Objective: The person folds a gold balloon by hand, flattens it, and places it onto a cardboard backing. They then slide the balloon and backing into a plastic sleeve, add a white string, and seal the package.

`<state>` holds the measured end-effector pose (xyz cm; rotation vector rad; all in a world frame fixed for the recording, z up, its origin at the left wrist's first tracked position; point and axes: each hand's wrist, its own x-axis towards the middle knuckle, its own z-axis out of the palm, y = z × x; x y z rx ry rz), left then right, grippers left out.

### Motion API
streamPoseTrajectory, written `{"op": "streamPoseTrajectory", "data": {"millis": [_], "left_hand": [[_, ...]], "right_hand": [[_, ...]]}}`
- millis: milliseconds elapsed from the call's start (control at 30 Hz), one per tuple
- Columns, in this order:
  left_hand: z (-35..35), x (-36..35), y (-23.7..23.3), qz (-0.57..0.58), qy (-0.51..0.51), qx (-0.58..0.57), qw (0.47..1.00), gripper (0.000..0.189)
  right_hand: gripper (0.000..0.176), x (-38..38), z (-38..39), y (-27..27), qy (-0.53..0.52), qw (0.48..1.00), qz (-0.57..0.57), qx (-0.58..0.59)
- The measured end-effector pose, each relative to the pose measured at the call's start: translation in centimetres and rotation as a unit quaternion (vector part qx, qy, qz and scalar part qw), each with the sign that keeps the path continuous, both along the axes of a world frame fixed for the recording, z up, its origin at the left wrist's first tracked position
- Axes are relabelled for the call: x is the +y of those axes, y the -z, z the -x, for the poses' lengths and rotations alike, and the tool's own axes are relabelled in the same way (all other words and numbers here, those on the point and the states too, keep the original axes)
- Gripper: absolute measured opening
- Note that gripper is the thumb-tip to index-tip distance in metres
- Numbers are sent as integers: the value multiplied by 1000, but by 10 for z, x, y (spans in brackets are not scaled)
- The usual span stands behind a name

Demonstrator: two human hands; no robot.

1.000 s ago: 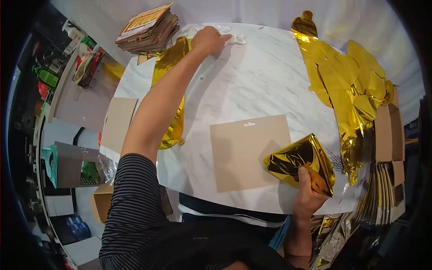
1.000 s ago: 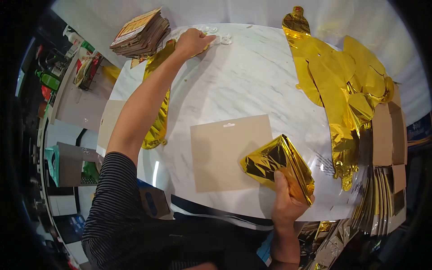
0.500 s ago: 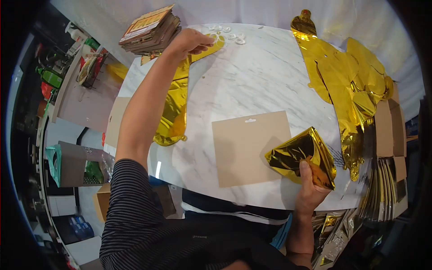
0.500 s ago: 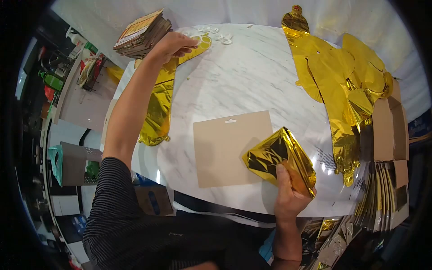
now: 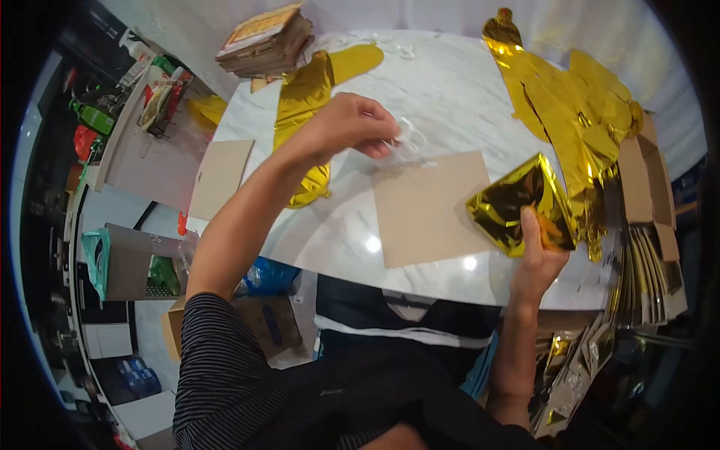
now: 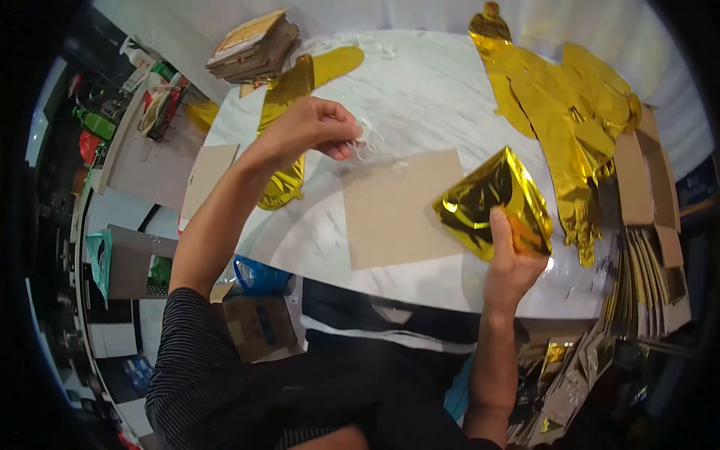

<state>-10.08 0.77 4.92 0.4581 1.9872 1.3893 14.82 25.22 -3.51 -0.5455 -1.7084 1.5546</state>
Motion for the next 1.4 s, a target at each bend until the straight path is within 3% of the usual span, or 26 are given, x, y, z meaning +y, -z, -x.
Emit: {"op": "streamPoseTrajectory", "data": {"millis": [67, 167, 200, 267, 400, 433, 533, 600, 667, 700, 733, 800, 900, 1133, 1200, 1267, 1400], "left_hand": [[-30, 20, 15, 12, 14, 8, 1000, 21], [-62, 41, 37, 141, 114, 221, 958, 20], [-66, 44, 42, 141, 117, 216, 959, 20], [-73, 48, 51, 153, 127, 347, 916, 19], [-52, 38, 46, 119, 168, 336, 919, 27], [-39, 33, 39, 112, 198, 275, 934, 32], [-9, 22, 24, 108, 146, 195, 964, 30], [-1, 22, 27, 126, 127, 229, 957, 35], [-3, 31, 41, 202, 165, 372, 891, 46], [-16, 35, 46, 228, 159, 389, 878, 51], [-24, 39, 47, 226, 159, 389, 879, 51], [-42, 44, 38, 324, 143, 369, 859, 55], [-56, 41, 41, 322, 146, 349, 868, 52], [-78, 29, 38, 316, 130, 306, 889, 47], [-79, 27, 44, 317, 132, 300, 890, 46], [-78, 22, 54, 282, 110, 366, 880, 34], [-81, 16, 50, 270, 102, 345, 893, 34]], "right_hand": [[20, 1, 1, 0, 27, 999, 9, 40], [20, 2, -6, -6, 37, 998, 30, 52], [21, 2, -8, -6, 36, 996, 51, 66], [22, 6, -15, -1, 36, 997, 47, 56], [22, 11, -20, 6, 44, 994, 81, 58], [22, 12, -20, 6, 38, 992, 97, 64], [22, 12, -22, 6, 30, 991, 116, 67], [22, 12, -21, 6, 22, 991, 117, 67], [21, 11, -20, 7, 1, 986, 158, 61], [21, 10, -19, 5, 1, 986, 156, 61], [21, 9, -17, 4, -6, 983, 177, 54], [21, 7, -14, 1, -9, 980, 195, 44], [24, 4, -5, -2, -86, 960, 266, -17], [36, -19, 27, -8, -222, 928, 255, -153], [36, -27, 31, -11, -218, 928, 246, -174], [36, -31, 33, -14, -215, 933, 180, -227], [36, -33, 35, -14, -193, 930, 111, -293]]}}
